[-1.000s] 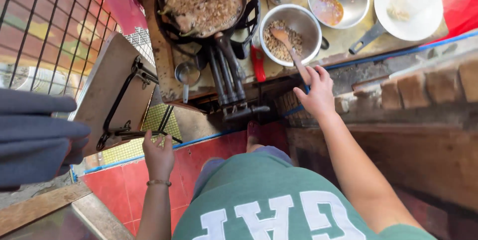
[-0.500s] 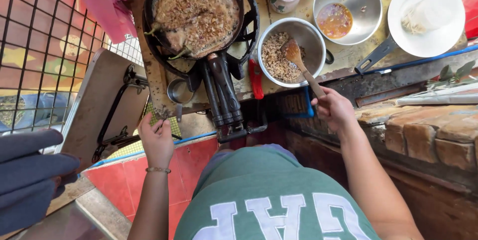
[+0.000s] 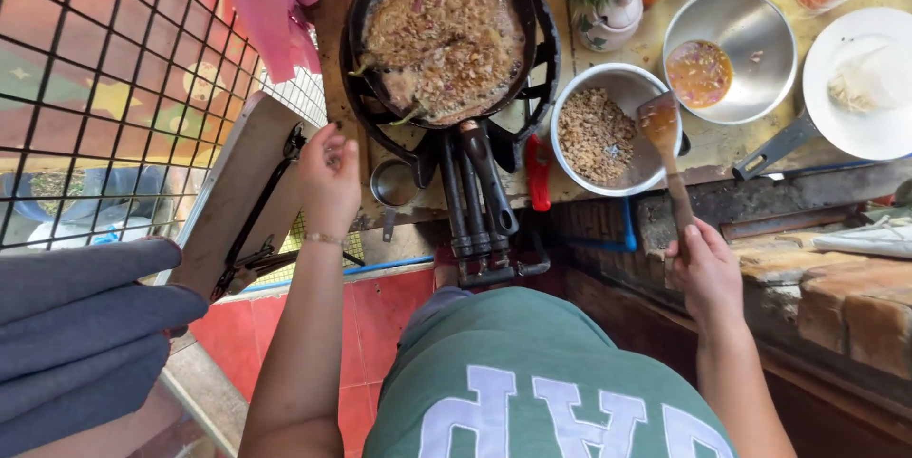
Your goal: Frying eggplant slices in a pan on a stove, stirring and flipping them with a wooden spoon.
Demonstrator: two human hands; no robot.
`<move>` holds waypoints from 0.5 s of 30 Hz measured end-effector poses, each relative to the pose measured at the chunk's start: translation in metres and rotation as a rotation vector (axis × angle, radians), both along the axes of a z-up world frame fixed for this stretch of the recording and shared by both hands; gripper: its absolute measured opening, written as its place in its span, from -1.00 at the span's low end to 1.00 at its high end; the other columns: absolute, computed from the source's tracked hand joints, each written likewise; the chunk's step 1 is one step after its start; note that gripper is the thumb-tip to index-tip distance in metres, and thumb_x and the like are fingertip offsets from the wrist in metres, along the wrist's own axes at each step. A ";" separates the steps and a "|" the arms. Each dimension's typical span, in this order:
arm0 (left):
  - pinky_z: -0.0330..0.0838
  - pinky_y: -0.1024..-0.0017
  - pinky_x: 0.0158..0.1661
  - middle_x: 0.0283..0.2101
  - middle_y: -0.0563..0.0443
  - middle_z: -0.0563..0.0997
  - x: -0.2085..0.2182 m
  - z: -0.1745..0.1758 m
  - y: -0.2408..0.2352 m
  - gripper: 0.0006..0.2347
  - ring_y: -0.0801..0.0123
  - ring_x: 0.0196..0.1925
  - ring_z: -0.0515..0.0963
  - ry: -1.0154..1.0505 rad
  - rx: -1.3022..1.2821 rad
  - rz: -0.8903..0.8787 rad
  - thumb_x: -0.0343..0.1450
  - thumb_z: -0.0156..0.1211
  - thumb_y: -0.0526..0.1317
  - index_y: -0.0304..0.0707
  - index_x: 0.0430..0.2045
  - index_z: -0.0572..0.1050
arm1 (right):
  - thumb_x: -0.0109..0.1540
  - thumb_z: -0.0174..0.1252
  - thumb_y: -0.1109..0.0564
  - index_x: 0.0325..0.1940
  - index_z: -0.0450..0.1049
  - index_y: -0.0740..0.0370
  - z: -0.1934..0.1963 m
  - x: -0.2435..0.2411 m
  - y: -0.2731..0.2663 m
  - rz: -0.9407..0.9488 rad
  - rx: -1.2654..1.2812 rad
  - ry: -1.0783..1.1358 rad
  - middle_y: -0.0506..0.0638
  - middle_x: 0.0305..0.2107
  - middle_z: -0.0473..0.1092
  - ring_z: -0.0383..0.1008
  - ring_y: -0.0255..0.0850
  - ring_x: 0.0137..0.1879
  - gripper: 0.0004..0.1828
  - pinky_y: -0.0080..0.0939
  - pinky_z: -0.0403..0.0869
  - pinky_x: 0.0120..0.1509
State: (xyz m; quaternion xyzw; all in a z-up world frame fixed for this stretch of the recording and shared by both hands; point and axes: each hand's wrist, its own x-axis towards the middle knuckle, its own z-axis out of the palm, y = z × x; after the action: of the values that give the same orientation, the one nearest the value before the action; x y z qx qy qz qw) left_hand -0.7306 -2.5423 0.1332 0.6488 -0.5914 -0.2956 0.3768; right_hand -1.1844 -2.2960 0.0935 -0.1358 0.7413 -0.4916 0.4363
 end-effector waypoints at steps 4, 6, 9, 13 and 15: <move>0.58 0.36 -0.06 -0.13 -0.01 0.61 -0.006 0.010 -0.046 -0.58 0.33 -0.13 0.61 -0.206 0.223 -0.062 0.50 0.16 -0.07 -0.36 0.17 0.40 | 0.49 -0.12 0.03 0.33 0.30 0.14 0.044 0.024 -0.022 0.063 -0.032 0.046 -0.04 -0.50 0.33 0.02 -0.42 -0.63 -0.65 -0.40 0.02 -0.57; 0.59 0.36 -0.12 -0.20 0.02 0.62 -0.010 0.011 -0.066 -0.57 0.35 -0.20 0.62 -0.251 0.251 -0.071 0.50 0.16 -0.03 -0.37 0.16 0.41 | 0.49 -0.13 0.04 0.33 0.33 0.17 0.068 0.043 -0.042 0.123 -0.008 0.103 -0.04 -0.50 0.35 0.06 -0.42 -0.62 -0.64 -0.42 0.04 -0.57; 0.60 0.33 -0.18 -0.22 0.00 0.64 -0.015 0.015 -0.090 -0.59 0.33 -0.23 0.63 -0.348 0.327 -0.135 0.54 0.06 0.04 -0.35 0.08 0.47 | 0.46 -0.12 0.09 0.38 0.38 0.20 0.099 0.073 -0.073 0.227 0.034 0.211 -0.01 -0.53 0.37 0.09 -0.42 -0.59 -0.58 -0.43 0.08 -0.53; 0.55 0.25 -0.21 -0.12 -0.06 0.57 -0.019 0.015 -0.114 -0.67 0.25 -0.24 0.59 -0.498 0.281 -0.244 0.54 0.09 0.01 -0.31 -0.06 0.51 | 0.42 -0.07 0.01 0.42 0.44 -0.11 0.128 0.105 -0.110 0.551 0.203 0.533 -0.16 -0.37 0.49 0.42 -0.30 -0.20 -0.53 -0.22 0.35 -0.08; 0.56 0.15 -0.07 0.07 -0.17 0.56 -0.020 0.010 -0.124 -0.68 0.19 -0.13 0.61 -0.533 0.261 -0.297 0.54 0.12 -0.03 -0.33 -0.02 0.49 | 0.40 -0.01 0.05 0.44 0.42 -0.11 0.132 0.120 -0.128 0.642 0.191 0.556 -0.06 -0.31 0.53 0.45 -0.24 -0.24 -0.51 -0.19 0.37 -0.13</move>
State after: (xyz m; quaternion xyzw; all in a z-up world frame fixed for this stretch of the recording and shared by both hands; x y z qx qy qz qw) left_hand -0.7509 -2.6660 0.1433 0.6528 -0.7143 -0.2405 0.0754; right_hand -1.0647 -2.4245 0.2253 -0.4454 0.7930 -0.2050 0.3615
